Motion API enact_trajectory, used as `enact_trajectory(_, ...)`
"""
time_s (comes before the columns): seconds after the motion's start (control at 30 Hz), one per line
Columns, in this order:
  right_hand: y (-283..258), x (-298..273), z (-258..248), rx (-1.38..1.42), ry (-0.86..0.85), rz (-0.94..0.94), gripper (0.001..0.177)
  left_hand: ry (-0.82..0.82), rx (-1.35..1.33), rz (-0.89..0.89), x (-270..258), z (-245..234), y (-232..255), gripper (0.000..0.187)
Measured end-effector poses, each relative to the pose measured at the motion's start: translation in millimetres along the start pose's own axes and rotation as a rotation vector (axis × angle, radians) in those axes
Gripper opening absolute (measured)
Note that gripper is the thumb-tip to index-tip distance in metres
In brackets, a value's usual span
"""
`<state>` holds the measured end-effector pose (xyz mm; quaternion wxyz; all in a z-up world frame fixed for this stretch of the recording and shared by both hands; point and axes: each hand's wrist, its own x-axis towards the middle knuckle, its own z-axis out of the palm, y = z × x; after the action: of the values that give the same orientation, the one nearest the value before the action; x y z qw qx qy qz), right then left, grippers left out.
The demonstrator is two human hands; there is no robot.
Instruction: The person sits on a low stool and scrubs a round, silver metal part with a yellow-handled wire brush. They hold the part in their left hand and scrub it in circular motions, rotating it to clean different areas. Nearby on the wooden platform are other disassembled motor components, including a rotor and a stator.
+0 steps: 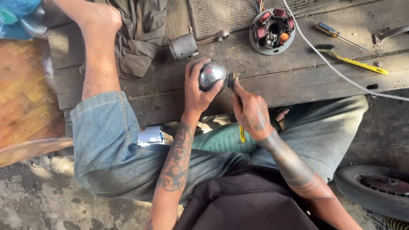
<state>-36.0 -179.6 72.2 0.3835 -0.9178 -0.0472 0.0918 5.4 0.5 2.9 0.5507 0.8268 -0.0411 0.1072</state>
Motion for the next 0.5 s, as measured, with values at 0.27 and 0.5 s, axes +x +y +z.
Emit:
enact_trajectory(0.27,6.4,10.7,2.2,-0.014,0.029,-0.014,0.044,0.002,-0.010,0.003,0.0,0.8,-3.8,0.061)
enact_trajectory(0.5,11.6,1.5,3.0,-0.020,-0.032,0.021,0.047,0.004,-0.020,0.002,0.2,1.2,-4.2,0.060)
